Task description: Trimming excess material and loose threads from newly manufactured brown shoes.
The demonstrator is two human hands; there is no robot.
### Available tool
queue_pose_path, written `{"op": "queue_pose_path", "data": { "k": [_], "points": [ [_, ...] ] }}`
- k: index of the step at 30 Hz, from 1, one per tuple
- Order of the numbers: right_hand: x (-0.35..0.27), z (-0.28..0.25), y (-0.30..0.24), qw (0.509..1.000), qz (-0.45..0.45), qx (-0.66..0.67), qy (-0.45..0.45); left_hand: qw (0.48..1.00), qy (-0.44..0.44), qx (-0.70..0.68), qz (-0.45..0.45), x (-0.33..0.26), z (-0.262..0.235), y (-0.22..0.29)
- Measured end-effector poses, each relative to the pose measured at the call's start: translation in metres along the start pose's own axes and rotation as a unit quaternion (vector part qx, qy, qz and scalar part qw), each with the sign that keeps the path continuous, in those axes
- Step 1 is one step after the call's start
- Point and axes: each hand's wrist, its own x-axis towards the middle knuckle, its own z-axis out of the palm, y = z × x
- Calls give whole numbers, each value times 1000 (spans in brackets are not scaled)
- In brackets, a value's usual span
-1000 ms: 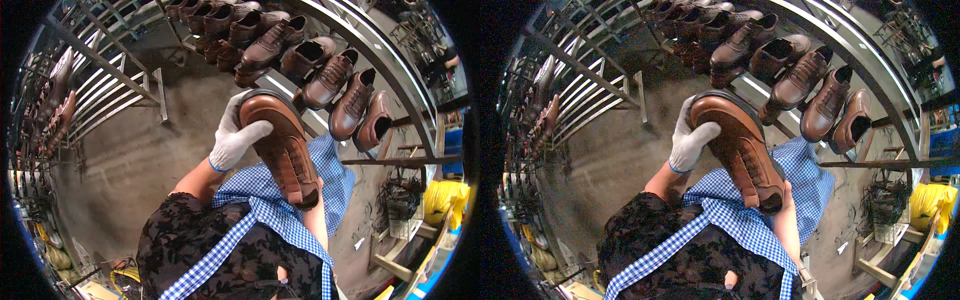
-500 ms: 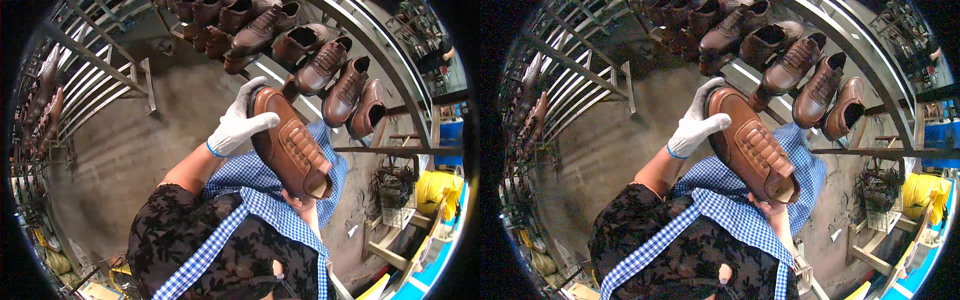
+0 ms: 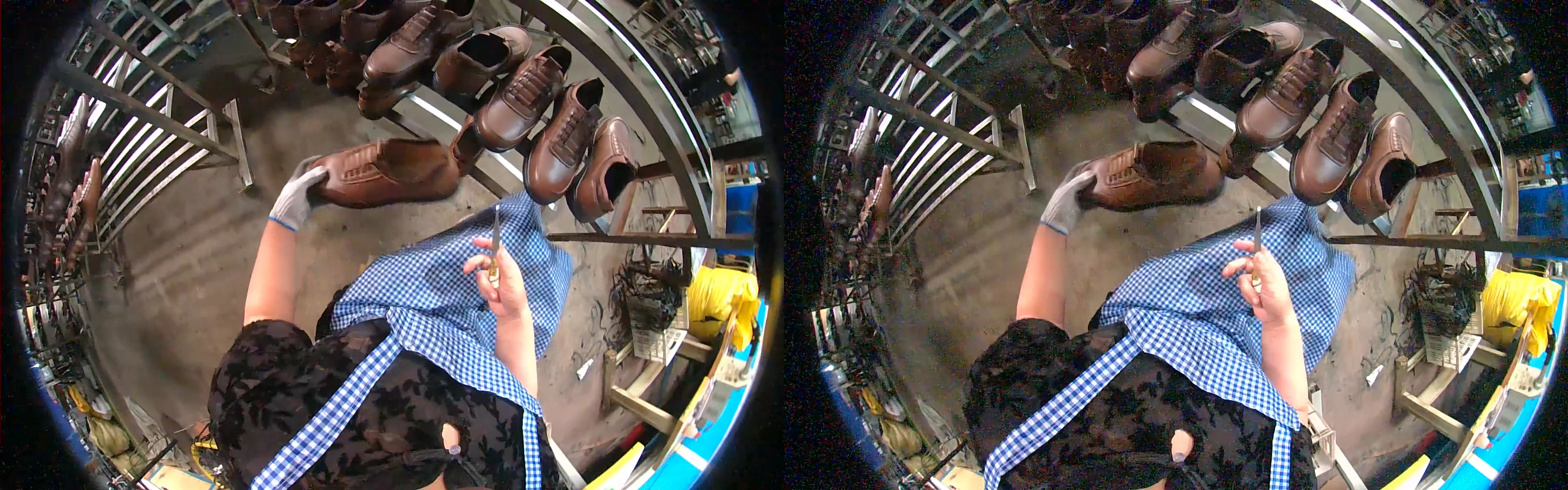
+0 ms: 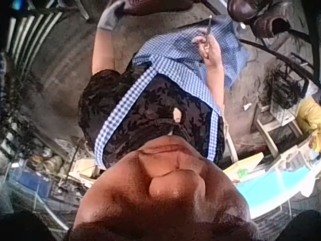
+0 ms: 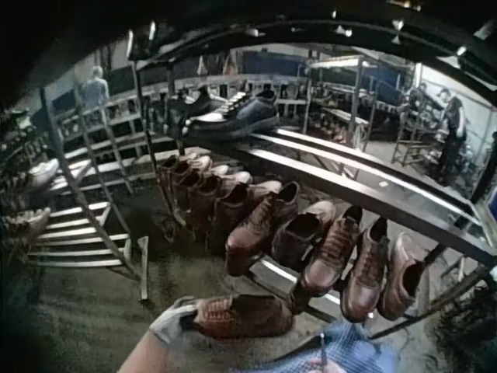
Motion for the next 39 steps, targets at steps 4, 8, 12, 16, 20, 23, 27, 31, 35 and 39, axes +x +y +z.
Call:
{"op": "queue_pose_path", "data": {
  "k": [4, 8, 12, 16, 20, 23, 27, 31, 35, 39],
  "points": [
    [10, -11, 21, 997, 4, -67, 45, 993, 110, -48, 18, 29, -24, -52],
    [14, -9, 25, 995, 12, -73, 64, 989, 130, -27, 70, 82, 36, -71],
    [16, -9, 22, 991, 37, -101, 85, 989, 132, -1, 69, 156, 69, -83],
    [13, -11, 20, 993, 47, -84, 66, 965, 151, 202, 70, 219, 55, -96],
    [12, -18, 23, 994, 53, -76, 61, 726, 371, 484, 317, 228, 74, -41],
    [13, -16, 22, 993, 61, -83, 53, 551, 315, 666, 393, 235, 46, -15],
    [14, -14, 20, 993, 59, -100, 35, 413, 151, 847, 299, 226, 29, 6],
    [13, -7, 22, 990, 40, -126, 58, 552, 60, 816, 157, 157, 55, 19],
    [30, 23, 9, 959, 27, -272, 77, 937, 118, 301, 129, 73, 58, 21],
    [70, 57, 11, 948, -78, -301, 62, 993, 30, -47, 101, 10, 86, 14]
  ]
}}
